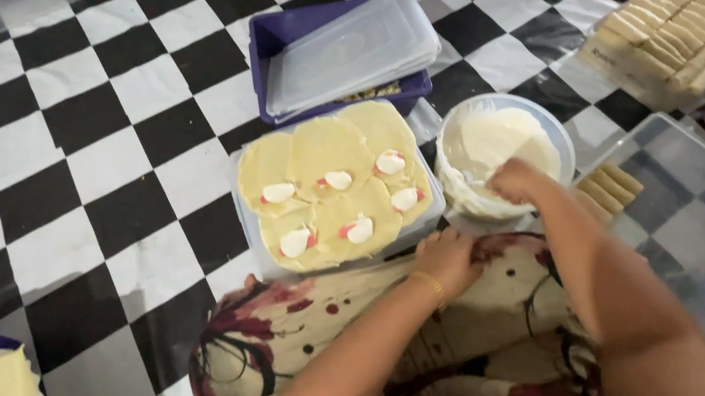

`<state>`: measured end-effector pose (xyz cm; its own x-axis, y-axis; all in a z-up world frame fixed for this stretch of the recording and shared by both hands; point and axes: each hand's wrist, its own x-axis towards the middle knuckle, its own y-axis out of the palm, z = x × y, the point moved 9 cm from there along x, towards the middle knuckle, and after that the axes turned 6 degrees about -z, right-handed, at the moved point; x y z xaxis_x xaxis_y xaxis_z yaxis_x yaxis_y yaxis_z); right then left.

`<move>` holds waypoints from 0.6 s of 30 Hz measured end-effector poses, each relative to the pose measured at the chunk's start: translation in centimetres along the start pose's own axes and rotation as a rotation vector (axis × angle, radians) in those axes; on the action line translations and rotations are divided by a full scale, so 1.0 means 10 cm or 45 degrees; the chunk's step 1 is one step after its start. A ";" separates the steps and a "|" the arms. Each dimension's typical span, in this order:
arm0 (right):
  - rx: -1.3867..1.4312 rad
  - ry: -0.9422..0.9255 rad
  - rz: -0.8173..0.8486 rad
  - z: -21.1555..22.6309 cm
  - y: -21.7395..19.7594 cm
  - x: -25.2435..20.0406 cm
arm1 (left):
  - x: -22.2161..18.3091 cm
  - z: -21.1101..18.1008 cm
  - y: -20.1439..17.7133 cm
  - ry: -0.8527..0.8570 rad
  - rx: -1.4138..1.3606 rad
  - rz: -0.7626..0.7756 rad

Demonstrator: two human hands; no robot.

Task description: Assembling spring rolls by laying out wrappers on a tray, adding cream and toppings, and rolling them into shape.

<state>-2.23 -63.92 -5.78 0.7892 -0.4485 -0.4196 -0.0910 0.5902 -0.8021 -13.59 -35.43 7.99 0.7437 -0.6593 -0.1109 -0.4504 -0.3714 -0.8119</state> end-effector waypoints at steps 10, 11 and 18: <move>0.917 -0.015 0.065 1.32 -0.55 -1.53 | -0.14 1.94 -1.97 -0.142 -0.594 -0.844; 0.871 -0.080 0.075 1.50 -0.60 -1.56 | -0.33 2.11 -2.32 -0.199 -0.410 -1.245; 0.021 -0.587 -0.194 2.48 -0.01 -1.37 | -0.44 3.16 -2.01 -0.528 -0.288 -1.314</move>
<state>2.02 -41.21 10.62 0.9799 -0.1891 -0.0629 0.0535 0.5534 -0.8312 7.81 -4.41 6.70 0.8988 0.2817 0.3358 0.4247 -0.7495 -0.5079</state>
